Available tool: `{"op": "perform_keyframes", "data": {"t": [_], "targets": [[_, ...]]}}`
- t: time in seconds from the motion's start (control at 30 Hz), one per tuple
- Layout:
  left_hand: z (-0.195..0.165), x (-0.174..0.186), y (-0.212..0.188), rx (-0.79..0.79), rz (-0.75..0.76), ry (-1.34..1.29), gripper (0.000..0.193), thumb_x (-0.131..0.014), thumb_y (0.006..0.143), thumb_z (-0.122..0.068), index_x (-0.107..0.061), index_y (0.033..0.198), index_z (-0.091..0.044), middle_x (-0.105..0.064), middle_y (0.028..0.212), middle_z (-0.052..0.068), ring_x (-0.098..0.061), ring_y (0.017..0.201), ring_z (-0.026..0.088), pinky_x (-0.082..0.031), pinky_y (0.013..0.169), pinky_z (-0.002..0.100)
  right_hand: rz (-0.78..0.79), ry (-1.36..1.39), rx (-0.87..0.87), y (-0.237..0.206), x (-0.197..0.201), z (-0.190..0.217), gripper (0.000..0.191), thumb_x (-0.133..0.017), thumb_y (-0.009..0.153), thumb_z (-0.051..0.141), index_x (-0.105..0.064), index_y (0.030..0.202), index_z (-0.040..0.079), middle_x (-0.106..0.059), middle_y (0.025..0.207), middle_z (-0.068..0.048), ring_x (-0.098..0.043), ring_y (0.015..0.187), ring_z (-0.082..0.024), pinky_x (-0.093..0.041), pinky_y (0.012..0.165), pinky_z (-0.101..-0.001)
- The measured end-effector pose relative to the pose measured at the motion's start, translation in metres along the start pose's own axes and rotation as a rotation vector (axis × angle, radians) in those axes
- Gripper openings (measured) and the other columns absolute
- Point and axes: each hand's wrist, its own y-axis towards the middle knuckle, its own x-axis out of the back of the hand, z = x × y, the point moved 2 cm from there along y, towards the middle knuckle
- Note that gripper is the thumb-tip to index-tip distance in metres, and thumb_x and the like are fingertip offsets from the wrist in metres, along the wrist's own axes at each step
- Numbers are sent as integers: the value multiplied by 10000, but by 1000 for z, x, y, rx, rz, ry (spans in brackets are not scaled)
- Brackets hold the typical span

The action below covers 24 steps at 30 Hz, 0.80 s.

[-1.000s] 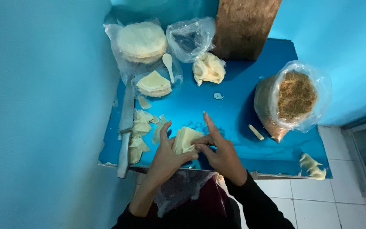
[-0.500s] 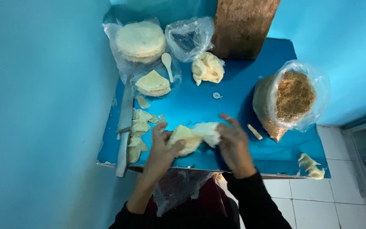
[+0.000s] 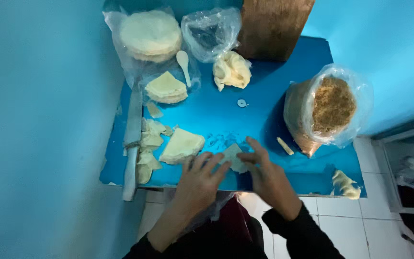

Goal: The person sits at a blue table and rolls triangular pieces of thin dough around a brown filling by hand, one piece at a time, placing each finished roll on the table. The rolled pieces accumulate in a pile next to a plastic bag of filling.

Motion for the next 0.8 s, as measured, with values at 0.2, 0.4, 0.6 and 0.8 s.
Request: {"op": "perform_keyframes", "data": {"t": [0.2,0.4,0.6,0.8], "targets": [[1,-20,-11,-48,37,-101,359,-644,935,-147,-639,1267,-9,-622,1259,135,-584,1202,327,-431,1050,528,-7,-418,235,15,15,-17,727,-551,779,-161,-632,1415,181,-656,1198,-120,-616,1094,-318,-509,945,-433],[-15,-21,-13,3,75,-101,415,-648,858,-90,-638,1257,22,-617,1196,159,-585,1134,335,-459,1077,480,83,-498,286,25,4,-32,765,-557,788,-149,-647,1423,267,-627,1154,-75,-580,1078,-291,-464,945,-433],[-6,-19,-6,38,110,-68,412,-715,852,-236,-639,1192,-15,-599,1314,196,-514,1284,408,-355,1079,623,136,-620,366,34,-1,-39,662,-624,851,18,-620,1421,354,-605,1145,-58,-562,1064,-273,-439,945,-446],[-2,-28,-10,37,176,-65,394,-715,905,-238,-633,1239,-46,-583,1380,172,-498,1349,390,-328,1147,633,96,-1118,445,41,5,-28,571,-613,939,126,-565,1483,294,-588,1116,-50,-556,1065,-240,-417,1009,-430]]}}
